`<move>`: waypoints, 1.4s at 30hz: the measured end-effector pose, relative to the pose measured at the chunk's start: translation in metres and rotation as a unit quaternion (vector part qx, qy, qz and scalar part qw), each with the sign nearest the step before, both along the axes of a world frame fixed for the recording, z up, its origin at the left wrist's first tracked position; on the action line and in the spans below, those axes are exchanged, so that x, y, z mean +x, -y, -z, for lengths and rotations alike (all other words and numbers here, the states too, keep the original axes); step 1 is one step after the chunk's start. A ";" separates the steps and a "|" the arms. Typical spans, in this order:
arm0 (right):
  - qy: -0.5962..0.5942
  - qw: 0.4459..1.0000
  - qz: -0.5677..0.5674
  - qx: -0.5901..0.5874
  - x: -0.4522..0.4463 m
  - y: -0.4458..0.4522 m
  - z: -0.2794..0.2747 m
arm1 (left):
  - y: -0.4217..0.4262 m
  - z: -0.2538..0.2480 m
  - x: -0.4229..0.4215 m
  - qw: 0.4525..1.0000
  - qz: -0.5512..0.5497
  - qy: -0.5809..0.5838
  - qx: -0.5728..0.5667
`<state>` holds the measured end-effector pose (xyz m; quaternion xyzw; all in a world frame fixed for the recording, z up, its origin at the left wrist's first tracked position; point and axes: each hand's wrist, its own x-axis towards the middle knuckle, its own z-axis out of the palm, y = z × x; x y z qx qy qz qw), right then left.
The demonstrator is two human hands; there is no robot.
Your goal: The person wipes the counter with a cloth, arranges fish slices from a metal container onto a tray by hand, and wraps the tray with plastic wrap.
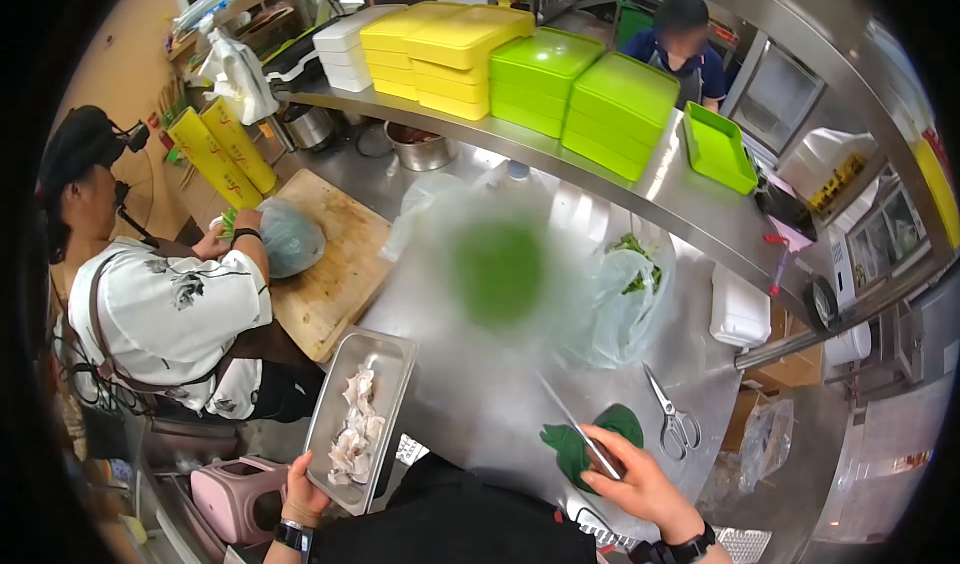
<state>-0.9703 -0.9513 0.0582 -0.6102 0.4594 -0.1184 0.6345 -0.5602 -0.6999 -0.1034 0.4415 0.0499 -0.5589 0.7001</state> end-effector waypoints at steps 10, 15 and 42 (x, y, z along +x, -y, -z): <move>-0.094 0.866 -0.169 -0.460 0.255 0.137 0.071 | -0.003 0.021 0.057 1.000 0.008 0.018 -0.010; -0.065 0.836 -0.159 -0.521 0.394 0.191 0.125 | 0.016 0.023 0.085 0.996 0.077 0.037 0.001; -0.280 0.794 0.018 -0.539 0.097 0.071 0.146 | 0.046 0.014 0.092 0.996 0.080 0.028 0.039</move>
